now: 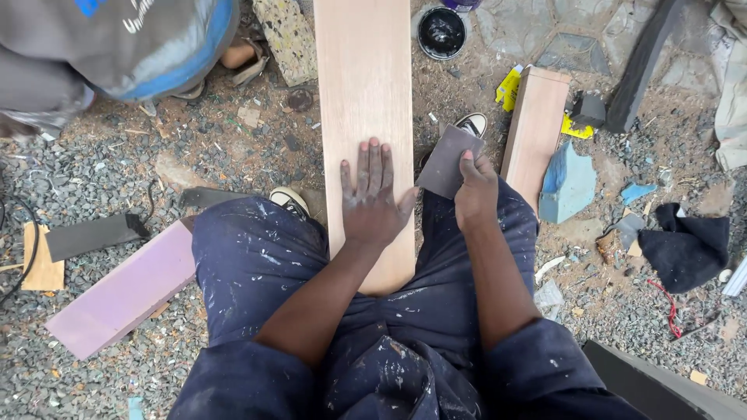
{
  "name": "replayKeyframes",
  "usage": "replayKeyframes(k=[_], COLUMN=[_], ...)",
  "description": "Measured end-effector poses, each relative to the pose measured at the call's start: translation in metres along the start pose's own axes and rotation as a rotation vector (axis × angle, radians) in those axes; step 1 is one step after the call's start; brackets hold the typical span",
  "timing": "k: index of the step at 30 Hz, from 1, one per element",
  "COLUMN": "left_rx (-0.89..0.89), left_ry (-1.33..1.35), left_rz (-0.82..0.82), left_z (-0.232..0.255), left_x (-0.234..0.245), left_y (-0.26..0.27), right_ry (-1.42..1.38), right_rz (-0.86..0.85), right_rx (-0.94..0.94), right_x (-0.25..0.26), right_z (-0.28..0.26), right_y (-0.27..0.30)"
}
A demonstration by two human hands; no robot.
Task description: The person sits on the ground and sands a long wooden plank using a sanding block. They hold the plank between their legs and rub the sanding block along its length, occasionally flipping the block to use a different side.
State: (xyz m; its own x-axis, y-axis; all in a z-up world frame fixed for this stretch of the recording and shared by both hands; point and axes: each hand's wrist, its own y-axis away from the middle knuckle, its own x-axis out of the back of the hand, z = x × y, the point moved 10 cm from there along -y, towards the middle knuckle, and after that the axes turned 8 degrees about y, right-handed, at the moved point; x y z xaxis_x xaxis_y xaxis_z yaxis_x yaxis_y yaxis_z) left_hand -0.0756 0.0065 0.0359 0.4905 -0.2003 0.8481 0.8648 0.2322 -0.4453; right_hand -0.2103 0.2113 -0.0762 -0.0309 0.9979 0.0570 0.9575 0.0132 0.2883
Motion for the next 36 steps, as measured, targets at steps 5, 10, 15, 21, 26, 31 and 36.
replayKeyframes(k=[5, 10, 15, 21, 26, 31, 36], left_rx=[0.11, 0.287, 0.684, 0.948, 0.962, 1.034, 1.058], left_ry=[0.06, 0.131, 0.311, 0.623, 0.832, 1.013, 1.113], left_rz=[-0.297, -0.187, -0.229, -0.189, -0.217, -0.341, -0.259], left_z=[-0.023, -0.072, -0.095, -0.142, -0.126, -0.134, -0.132], left_x=[-0.025, -0.004, 0.023, -0.08, -0.037, -0.056, -0.053], left_y=[-0.039, -0.054, -0.028, 0.052, 0.029, 0.024, 0.02], right_ry=[0.157, 0.779, 0.81, 0.804, 0.822, 0.99, 0.913], right_rz=[-0.043, -0.247, -0.143, -0.016, -0.177, -0.307, -0.186], right_rx=[0.054, 0.043, 0.239, 0.252, 0.185, 0.037, 0.288], right_x=[-0.038, -0.062, -0.083, -0.124, -0.103, -0.072, -0.099], right_z=[-0.075, -0.043, -0.055, -0.086, -0.077, -0.032, -0.079], right_y=[0.059, 0.117, 0.093, -0.041, 0.064, 0.139, 0.079])
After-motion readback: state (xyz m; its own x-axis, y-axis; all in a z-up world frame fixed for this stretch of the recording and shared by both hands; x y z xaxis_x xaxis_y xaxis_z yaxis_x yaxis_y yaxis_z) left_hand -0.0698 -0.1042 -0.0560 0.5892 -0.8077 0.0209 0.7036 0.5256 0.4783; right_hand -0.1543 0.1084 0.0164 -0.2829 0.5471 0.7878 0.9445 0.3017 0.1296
